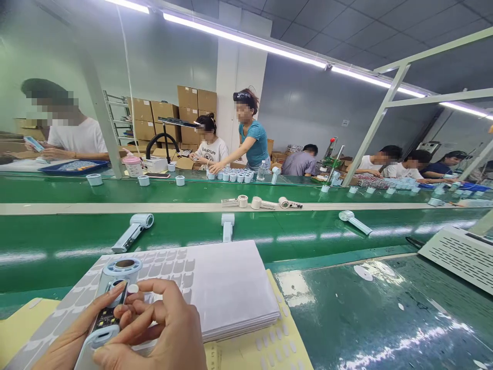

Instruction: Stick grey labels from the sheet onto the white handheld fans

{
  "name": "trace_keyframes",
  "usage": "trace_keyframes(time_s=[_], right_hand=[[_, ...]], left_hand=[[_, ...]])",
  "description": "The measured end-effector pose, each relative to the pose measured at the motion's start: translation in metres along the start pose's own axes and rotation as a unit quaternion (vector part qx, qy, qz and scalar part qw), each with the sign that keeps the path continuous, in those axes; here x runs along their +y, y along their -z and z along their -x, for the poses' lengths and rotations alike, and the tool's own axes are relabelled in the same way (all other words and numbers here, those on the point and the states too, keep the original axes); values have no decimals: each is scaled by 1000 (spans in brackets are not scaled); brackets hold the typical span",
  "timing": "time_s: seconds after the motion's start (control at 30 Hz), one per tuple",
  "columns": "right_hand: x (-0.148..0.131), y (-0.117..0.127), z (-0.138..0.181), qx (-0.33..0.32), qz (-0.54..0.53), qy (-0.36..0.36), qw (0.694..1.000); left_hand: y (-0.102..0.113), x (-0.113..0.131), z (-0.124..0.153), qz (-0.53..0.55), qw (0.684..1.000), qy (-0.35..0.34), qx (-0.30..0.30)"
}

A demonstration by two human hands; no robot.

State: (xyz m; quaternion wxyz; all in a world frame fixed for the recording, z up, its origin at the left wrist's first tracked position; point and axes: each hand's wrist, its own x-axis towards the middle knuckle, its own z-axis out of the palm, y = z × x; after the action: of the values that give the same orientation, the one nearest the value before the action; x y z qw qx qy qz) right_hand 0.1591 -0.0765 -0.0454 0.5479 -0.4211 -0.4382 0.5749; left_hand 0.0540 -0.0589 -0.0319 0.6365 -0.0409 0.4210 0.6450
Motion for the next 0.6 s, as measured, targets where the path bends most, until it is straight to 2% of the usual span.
trace_keyframes(time_s=[0.13,0.3,0.47,0.6], right_hand=[[6,-2,-4,0,-11,4,1000],[14,-4,-7,23,-2,10,1000],[16,-5,-9,31,6,14,999],[18,-4,-7,32,23,28,999]], left_hand=[[-7,0,5,-6,999,-21,33],[-6,1,4,13,1000,4,19],[-7,2,6,7,999,-7,35],[-7,1,5,2,1000,-8,21]])
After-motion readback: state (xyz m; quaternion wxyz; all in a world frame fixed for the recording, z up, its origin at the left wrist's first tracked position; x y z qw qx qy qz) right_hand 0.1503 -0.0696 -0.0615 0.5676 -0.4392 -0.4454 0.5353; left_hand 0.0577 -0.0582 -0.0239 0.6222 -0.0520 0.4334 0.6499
